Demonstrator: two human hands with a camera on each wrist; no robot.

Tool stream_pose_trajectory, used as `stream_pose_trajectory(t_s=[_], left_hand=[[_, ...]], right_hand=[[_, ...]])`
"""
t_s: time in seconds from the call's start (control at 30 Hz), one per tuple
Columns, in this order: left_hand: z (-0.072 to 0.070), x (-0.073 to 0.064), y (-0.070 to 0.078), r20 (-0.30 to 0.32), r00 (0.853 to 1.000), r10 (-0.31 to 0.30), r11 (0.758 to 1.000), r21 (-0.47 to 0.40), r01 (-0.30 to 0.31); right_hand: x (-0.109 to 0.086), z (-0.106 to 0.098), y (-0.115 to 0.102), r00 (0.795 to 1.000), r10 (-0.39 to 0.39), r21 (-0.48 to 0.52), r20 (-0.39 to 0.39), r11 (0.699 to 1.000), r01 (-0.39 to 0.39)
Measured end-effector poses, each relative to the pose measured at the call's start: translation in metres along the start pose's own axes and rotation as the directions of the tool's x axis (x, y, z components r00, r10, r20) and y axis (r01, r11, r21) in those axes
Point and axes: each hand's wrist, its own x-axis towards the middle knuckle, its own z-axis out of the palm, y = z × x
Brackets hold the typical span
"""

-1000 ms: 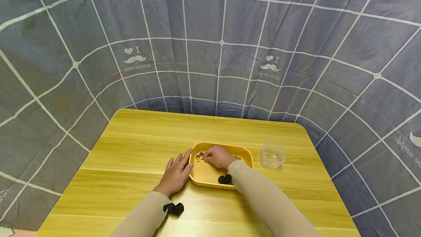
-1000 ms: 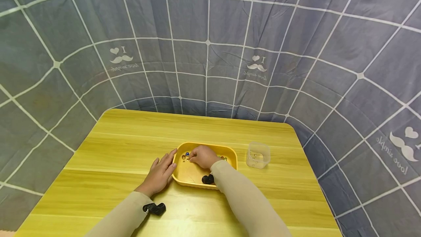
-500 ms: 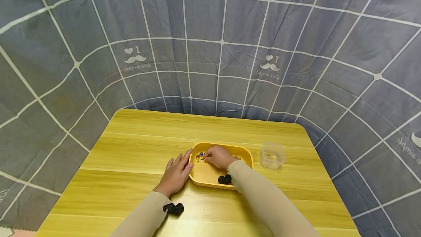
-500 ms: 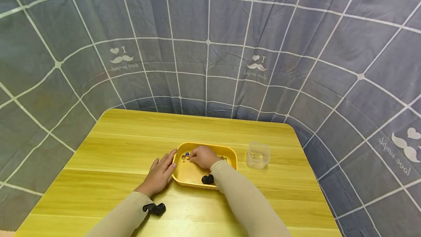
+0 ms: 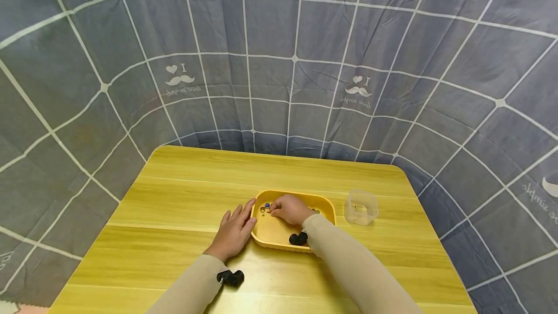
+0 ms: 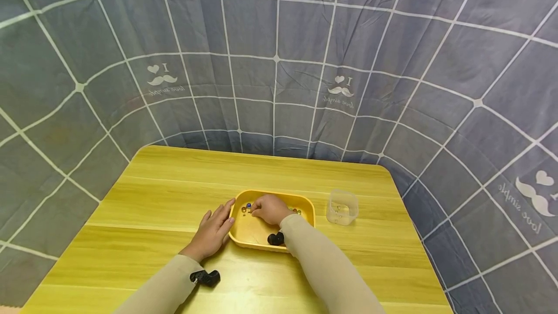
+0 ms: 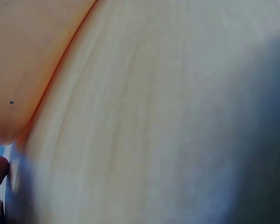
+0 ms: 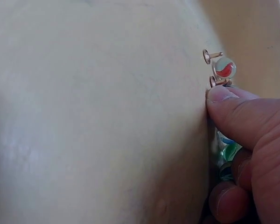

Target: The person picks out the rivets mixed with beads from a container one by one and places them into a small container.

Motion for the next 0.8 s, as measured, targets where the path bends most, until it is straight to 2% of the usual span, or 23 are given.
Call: stream_pose_trajectory(t_s=[0.3, 0.5, 0.8], left_hand=[[-0.003, -0.001, 0.004, 0.043, 0.998, -0.040, 0.999, 0.014, 0.040], [-0.002, -0.002, 0.004, 0.036, 0.999, -0.034, 0.999, 0.009, 0.034], [-0.003, -0.003, 0.001, 0.030, 0.999, -0.031, 0.999, 0.014, 0.031]], right_hand=[[-0.005, -0.004, 0.001, 1.000, -0.005, 0.090, 0.013, 0.996, 0.003], [-0.010, -0.007, 0.005, 1.000, 0.000, 0.124, 0.026, 0.992, -0.003], [-0.024, -0.029, 0.004, 1.000, -0.004, 0.170, -0.007, 0.985, 0.005]])
